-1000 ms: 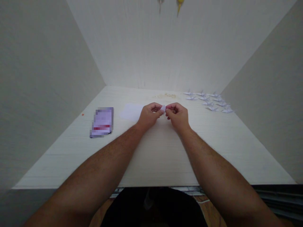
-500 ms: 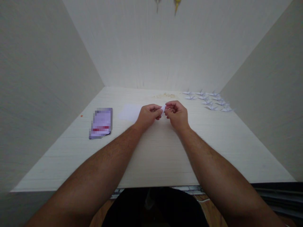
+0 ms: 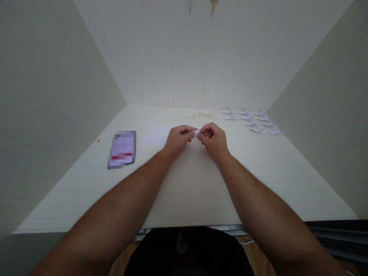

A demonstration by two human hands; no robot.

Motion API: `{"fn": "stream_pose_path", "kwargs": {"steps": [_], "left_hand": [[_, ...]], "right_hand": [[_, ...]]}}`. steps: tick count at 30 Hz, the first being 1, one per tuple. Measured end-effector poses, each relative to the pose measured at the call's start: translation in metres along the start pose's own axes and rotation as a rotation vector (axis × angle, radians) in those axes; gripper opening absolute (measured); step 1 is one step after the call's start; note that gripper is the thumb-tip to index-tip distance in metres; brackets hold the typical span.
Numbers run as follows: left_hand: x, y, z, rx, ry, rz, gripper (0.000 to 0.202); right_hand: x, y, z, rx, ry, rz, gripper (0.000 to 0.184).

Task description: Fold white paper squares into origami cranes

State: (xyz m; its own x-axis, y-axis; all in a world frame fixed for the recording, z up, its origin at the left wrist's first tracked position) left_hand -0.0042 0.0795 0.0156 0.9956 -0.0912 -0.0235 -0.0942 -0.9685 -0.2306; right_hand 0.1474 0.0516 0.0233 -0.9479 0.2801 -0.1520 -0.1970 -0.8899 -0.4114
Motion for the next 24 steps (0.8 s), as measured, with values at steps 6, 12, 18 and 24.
{"fn": "stream_pose_path", "kwargs": {"steps": [6,12,18,24], "left_hand": [[-0.0022,-0.0006,0.0011,0.010,-0.023,-0.019,0.020],[-0.0036,-0.0010,0.0030,0.003,-0.003,-0.042,0.021],[-0.0024,-0.0016,0.0058,-0.018,0.024,-0.020,0.020],[-0.0014,-0.0022,0.0060,-0.022,0.065,-0.010,0.021]], "right_hand": [[-0.0009,0.0001,-0.0004,-0.014,0.031,-0.006,0.010],[-0.0048,0.0017,0.0075,-0.061,0.098,-0.055,0.008],[-0.0043,0.0011,0.0064,-0.053,0.074,-0.061,0.008],[0.0001,-0.0003,-0.0004,-0.006,-0.022,-0.024,0.007]]}}
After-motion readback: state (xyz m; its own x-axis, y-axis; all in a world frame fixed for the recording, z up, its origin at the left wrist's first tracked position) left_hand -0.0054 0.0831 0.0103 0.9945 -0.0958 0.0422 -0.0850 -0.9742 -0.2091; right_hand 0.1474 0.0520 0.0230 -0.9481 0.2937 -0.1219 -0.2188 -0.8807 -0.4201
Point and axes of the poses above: each hand's wrist, its own y-axis away from the middle knuckle, its own x-axis out of the palm, z = x × y, the point moved 7 cm from there along -y, towards the middle knuckle, and after that the axes turned 4 degrees about -z, right-handed, at the moved point
